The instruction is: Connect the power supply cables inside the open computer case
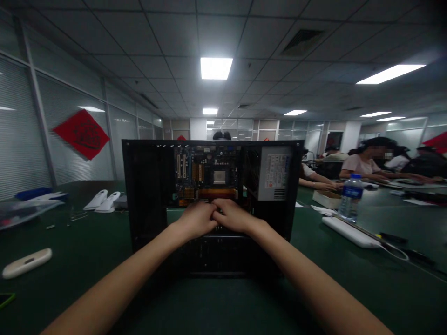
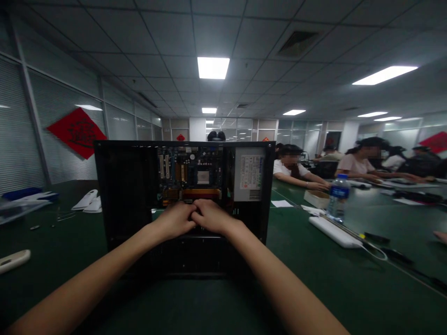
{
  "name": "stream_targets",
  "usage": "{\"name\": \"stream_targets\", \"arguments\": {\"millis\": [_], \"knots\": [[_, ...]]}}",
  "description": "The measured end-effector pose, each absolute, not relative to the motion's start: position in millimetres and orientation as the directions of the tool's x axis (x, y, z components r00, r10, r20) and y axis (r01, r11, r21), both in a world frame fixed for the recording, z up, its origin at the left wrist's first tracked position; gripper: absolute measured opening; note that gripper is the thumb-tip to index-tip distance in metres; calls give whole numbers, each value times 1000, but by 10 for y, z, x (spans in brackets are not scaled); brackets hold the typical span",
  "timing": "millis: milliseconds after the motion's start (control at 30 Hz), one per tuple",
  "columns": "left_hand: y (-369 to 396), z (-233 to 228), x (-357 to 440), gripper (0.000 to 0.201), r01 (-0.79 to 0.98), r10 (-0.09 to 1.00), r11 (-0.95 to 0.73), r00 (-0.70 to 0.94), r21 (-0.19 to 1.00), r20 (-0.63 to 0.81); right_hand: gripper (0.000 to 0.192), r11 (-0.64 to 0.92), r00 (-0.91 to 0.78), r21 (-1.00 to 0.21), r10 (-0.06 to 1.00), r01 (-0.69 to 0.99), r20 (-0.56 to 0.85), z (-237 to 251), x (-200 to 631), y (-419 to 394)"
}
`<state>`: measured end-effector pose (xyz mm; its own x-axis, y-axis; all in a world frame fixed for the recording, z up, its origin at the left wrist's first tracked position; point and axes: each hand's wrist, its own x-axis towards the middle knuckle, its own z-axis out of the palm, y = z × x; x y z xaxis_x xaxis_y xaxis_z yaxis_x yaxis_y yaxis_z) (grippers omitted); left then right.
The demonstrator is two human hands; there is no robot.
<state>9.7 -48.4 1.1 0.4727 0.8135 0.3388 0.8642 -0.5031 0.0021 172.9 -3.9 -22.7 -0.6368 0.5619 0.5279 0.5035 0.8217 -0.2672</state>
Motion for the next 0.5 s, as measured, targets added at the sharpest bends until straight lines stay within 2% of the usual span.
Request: {"name": "stream_targets", "arguments": {"millis": [100,233,367,433,500], "knots": [[-454,11,84,26,857,815,-515,489,5,311,19,781,-681,-375,621,499,388,-246,1746,-39],[-415,6,59,22,815,808,-570,534,101,248,35,702,-744,-442,659,558,108,-313,1749,43],[-419,26,23,21,784,814,-581,559,219,158,53,547,-686,-492,711,677,-154,-350,1727,101],[-428,35,0,20,773,814,-579,568,258,123,62,503,-672,-505,704,701,-232,-364,1725,109],[-429,32,-21,19,757,801,-594,586,274,120,68,522,-695,-530,692,668,-195,-385,1738,114]]}}
